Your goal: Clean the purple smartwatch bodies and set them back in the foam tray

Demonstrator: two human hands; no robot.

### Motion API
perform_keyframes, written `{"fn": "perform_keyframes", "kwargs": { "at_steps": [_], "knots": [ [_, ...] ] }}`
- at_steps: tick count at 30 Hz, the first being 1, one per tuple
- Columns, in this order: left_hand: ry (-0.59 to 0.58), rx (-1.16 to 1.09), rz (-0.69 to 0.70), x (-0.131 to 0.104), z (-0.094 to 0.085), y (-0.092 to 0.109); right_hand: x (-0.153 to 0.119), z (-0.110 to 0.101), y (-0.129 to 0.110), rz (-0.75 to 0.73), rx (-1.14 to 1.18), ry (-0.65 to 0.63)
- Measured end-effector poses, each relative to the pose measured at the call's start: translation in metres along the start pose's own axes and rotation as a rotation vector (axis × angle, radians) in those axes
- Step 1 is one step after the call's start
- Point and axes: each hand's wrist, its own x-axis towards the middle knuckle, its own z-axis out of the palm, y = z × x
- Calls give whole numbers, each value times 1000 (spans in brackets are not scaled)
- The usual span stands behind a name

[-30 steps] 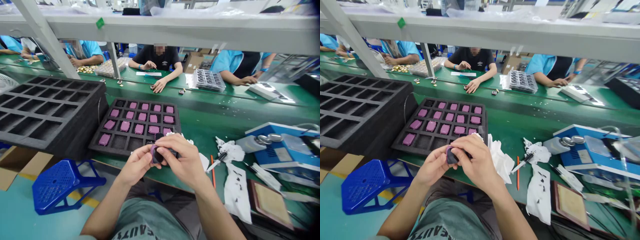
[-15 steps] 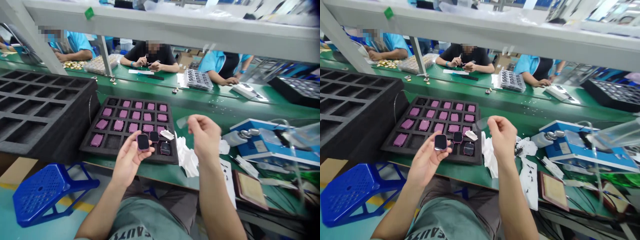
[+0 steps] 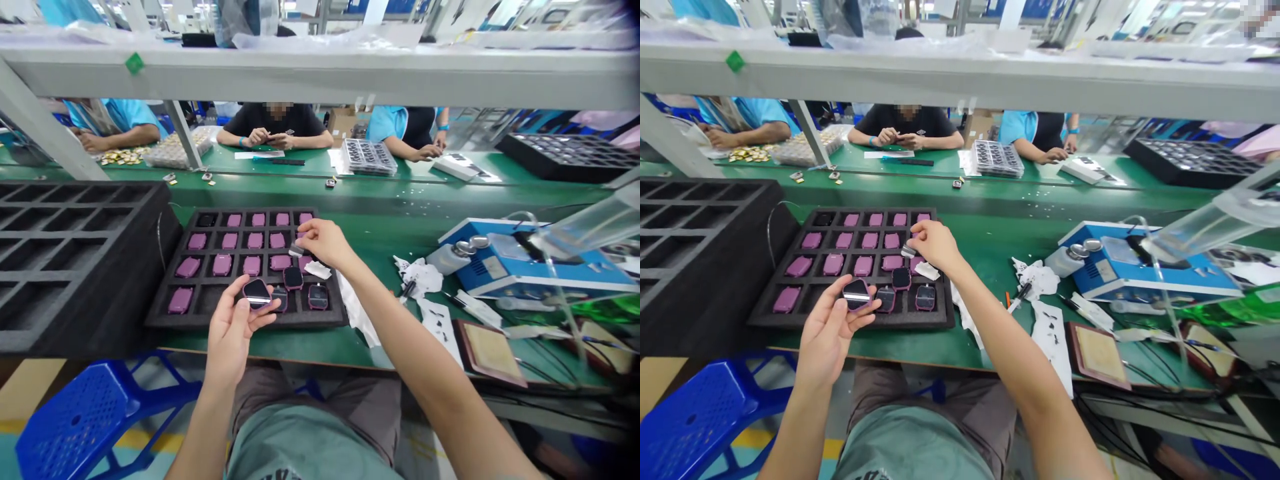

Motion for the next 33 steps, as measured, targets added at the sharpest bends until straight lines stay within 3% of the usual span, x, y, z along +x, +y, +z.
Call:
{"fn": "perform_keyframes", "kwargs": {
  "at_steps": [3, 5, 8, 11, 14, 16, 20, 24, 29, 33],
  "knots": [
    [-38, 21, -17, -4, 1, 2, 2, 1, -9, -49, -129, 20],
    [-100, 48, -38, -6, 4, 2, -10, -10, -8, -94, -187, 100],
    [-212, 84, -86, -6, 15, -1, -51, -46, 14, -117, -229, 372],
    [-315, 120, -129, 1, 33, -11, -113, -84, 51, 131, -288, 607],
    [-454, 186, -145, 14, 54, -23, -169, -95, 80, 561, -477, 523],
    [-529, 256, -124, 22, 67, -29, -187, -88, 90, 704, -536, 442],
    [-578, 416, 6, 34, 85, -34, -183, -66, 93, 791, -566, 356],
    [-584, 494, 36, 39, 87, -35, -166, -59, 92, 824, -578, 275],
    [-613, 562, 54, 41, 78, -41, -166, -67, 92, 849, -571, 232],
    [-621, 630, 113, 40, 72, -45, -180, -91, 86, 873, -573, 245]
  ]
}}
